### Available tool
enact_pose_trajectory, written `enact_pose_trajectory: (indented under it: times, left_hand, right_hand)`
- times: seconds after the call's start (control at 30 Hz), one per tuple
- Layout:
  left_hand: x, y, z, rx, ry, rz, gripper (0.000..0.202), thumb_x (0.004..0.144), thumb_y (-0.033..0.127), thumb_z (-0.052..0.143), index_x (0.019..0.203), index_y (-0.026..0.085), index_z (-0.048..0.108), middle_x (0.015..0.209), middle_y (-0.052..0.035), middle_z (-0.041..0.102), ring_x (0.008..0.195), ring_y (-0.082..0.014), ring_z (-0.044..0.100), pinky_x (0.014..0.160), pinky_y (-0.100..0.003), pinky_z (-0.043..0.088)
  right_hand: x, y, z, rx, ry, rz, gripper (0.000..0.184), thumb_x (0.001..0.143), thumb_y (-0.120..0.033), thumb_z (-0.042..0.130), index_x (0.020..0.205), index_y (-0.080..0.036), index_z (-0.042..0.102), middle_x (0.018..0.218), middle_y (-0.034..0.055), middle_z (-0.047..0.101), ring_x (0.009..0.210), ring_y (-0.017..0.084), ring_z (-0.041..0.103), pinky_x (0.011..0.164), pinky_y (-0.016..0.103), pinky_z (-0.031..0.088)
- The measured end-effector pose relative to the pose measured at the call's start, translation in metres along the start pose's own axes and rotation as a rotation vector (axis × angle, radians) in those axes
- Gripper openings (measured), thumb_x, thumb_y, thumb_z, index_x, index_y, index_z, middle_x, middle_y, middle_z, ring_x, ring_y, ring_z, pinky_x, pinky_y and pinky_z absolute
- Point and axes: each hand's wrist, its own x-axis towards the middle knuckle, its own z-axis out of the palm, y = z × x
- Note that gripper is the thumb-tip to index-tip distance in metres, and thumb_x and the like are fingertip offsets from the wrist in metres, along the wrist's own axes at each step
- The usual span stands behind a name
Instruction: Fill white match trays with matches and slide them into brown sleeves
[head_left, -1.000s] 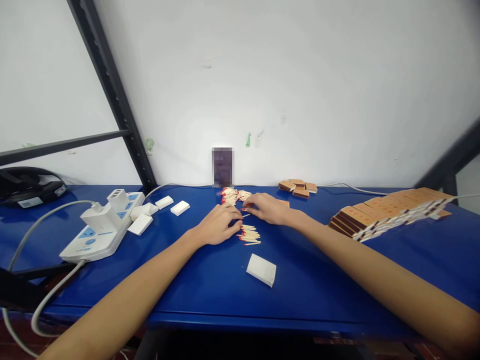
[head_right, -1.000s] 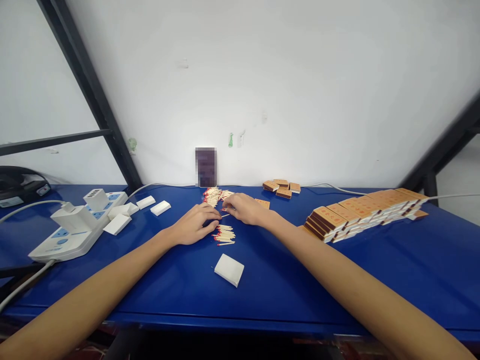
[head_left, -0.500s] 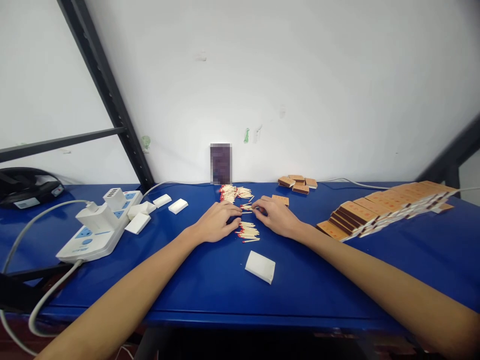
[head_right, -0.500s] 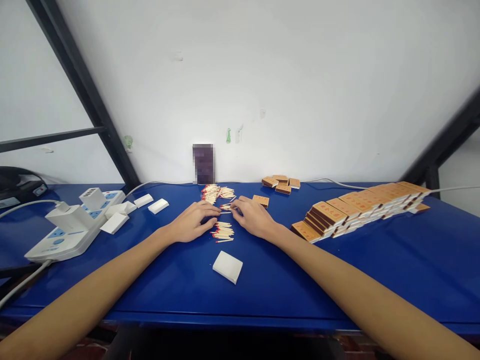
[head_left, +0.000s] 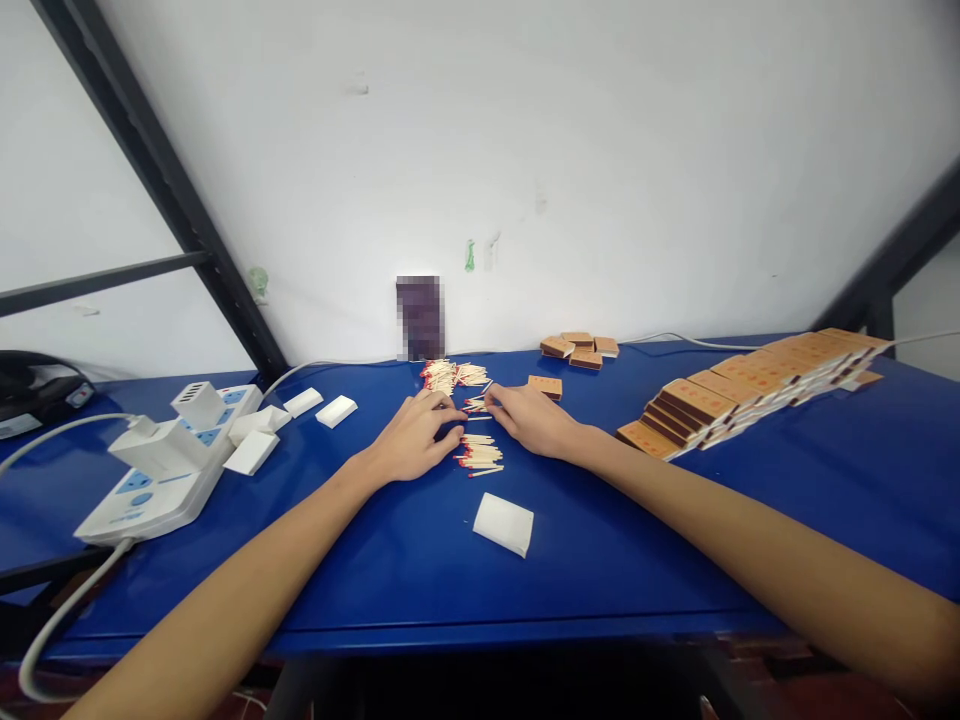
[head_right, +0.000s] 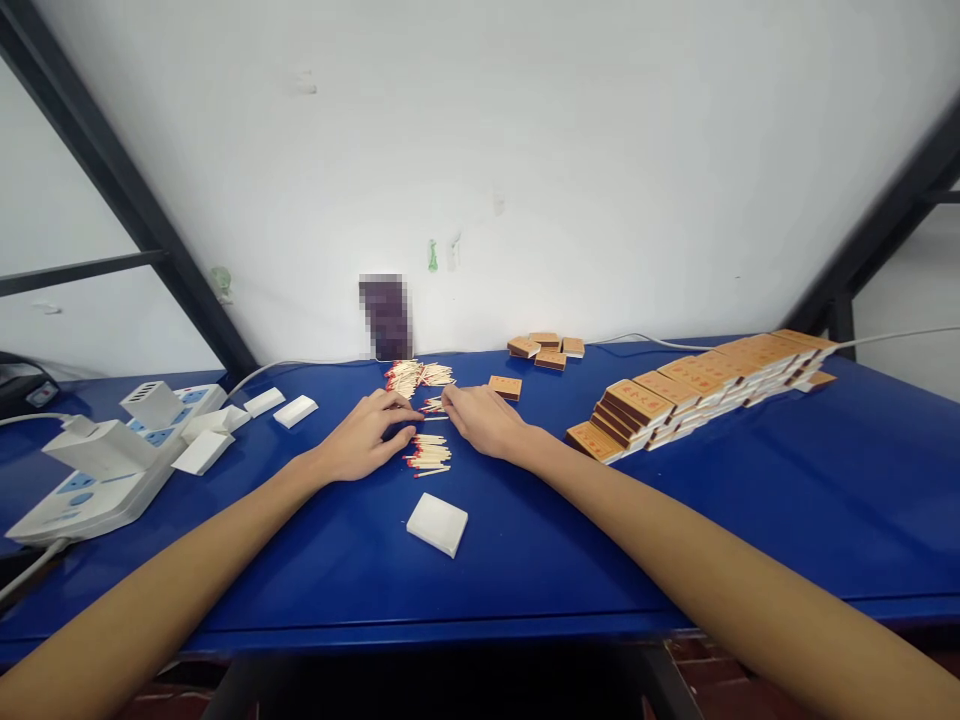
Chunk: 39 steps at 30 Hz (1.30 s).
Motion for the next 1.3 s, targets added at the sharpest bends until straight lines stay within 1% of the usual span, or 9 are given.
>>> enact_pose_trajectory:
  times: [0.17, 0.4, 0.57, 0.7, 0.8, 0.97, 1.17, 1.3]
  left_hand:
    - [0.001, 0.000, -0.001, -0.004, 0.016, 0.018, 0.033, 0.094, 0.032, 0.041, 0.112, 0.021, 0.066, 0.108, -0.0068, 0.058, 0.104, -0.0214, 0.051, 0.091, -0.039, 0.041]
    - [0.001, 0.001, -0.002, -0.019, 0.022, 0.036, 0.033, 0.095, 0.033, 0.040, 0.111, 0.021, 0.066, 0.106, -0.0065, 0.058, 0.102, -0.0205, 0.052, 0.089, -0.037, 0.042]
    - [0.001, 0.000, -0.001, -0.016, 0.023, 0.037, 0.032, 0.095, 0.031, 0.040, 0.112, 0.021, 0.065, 0.105, -0.0067, 0.059, 0.102, -0.0206, 0.053, 0.089, -0.037, 0.042]
    - [0.001, -0.002, 0.001, -0.002, 0.047, 0.022, 0.030, 0.094, 0.031, 0.041, 0.111, 0.021, 0.064, 0.103, -0.0064, 0.060, 0.100, -0.0214, 0.053, 0.088, -0.038, 0.042]
    - [0.001, -0.004, 0.003, 0.010, 0.086, -0.014, 0.030, 0.094, 0.031, 0.042, 0.114, 0.021, 0.061, 0.102, -0.0064, 0.061, 0.100, -0.0219, 0.053, 0.087, -0.038, 0.042]
    - [0.001, -0.004, 0.004, -0.002, 0.065, 0.004, 0.029, 0.094, 0.031, 0.041, 0.112, 0.020, 0.062, 0.100, -0.0060, 0.061, 0.098, -0.0209, 0.053, 0.087, -0.037, 0.042]
    - [0.001, -0.003, 0.003, 0.003, 0.065, 0.012, 0.028, 0.094, 0.028, 0.042, 0.111, 0.020, 0.062, 0.102, -0.0056, 0.061, 0.099, -0.0208, 0.053, 0.088, -0.037, 0.042]
    - [0.001, -0.003, 0.004, 0.003, 0.062, 0.016, 0.028, 0.093, 0.027, 0.042, 0.111, 0.020, 0.062, 0.102, -0.0052, 0.061, 0.100, -0.0208, 0.053, 0.088, -0.037, 0.042]
  right_hand:
    - [-0.002, -0.005, -0.004, -0.054, 0.000, -0.003, 0.022, 0.099, -0.025, 0.032, 0.103, -0.017, 0.052, 0.095, 0.0090, 0.067, 0.083, 0.021, 0.062, 0.068, 0.028, 0.037]
    - [-0.002, -0.001, -0.002, -0.026, -0.015, 0.022, 0.018, 0.098, -0.024, 0.035, 0.100, -0.018, 0.052, 0.099, 0.0082, 0.065, 0.088, 0.020, 0.060, 0.072, 0.028, 0.040]
    - [-0.003, -0.006, -0.003, -0.036, 0.052, -0.042, 0.021, 0.099, -0.025, 0.033, 0.101, -0.017, 0.052, 0.102, 0.0085, 0.062, 0.087, 0.019, 0.059, 0.072, 0.029, 0.040]
    - [-0.005, -0.014, -0.001, 0.043, 0.077, -0.098, 0.020, 0.098, -0.026, 0.036, 0.096, -0.017, 0.053, 0.098, 0.0076, 0.061, 0.088, 0.017, 0.058, 0.076, 0.028, 0.041]
    - [-0.006, -0.016, 0.002, 0.089, 0.057, -0.082, 0.015, 0.095, -0.024, 0.041, 0.091, -0.018, 0.054, 0.096, 0.0066, 0.062, 0.088, 0.017, 0.058, 0.076, 0.027, 0.041]
    - [-0.006, -0.014, 0.004, 0.129, 0.046, -0.052, 0.010, 0.092, -0.023, 0.045, 0.090, -0.020, 0.054, 0.092, 0.0040, 0.065, 0.085, 0.017, 0.059, 0.071, 0.027, 0.038]
    - [-0.007, -0.012, 0.005, 0.150, 0.061, -0.043, 0.012, 0.093, -0.024, 0.044, 0.090, -0.019, 0.055, 0.091, 0.0048, 0.066, 0.085, 0.017, 0.058, 0.070, 0.026, 0.037]
    - [-0.007, -0.013, 0.004, 0.170, 0.082, -0.051, 0.013, 0.092, -0.022, 0.045, 0.086, -0.018, 0.056, 0.085, 0.0043, 0.065, 0.078, 0.015, 0.056, 0.067, 0.025, 0.035]
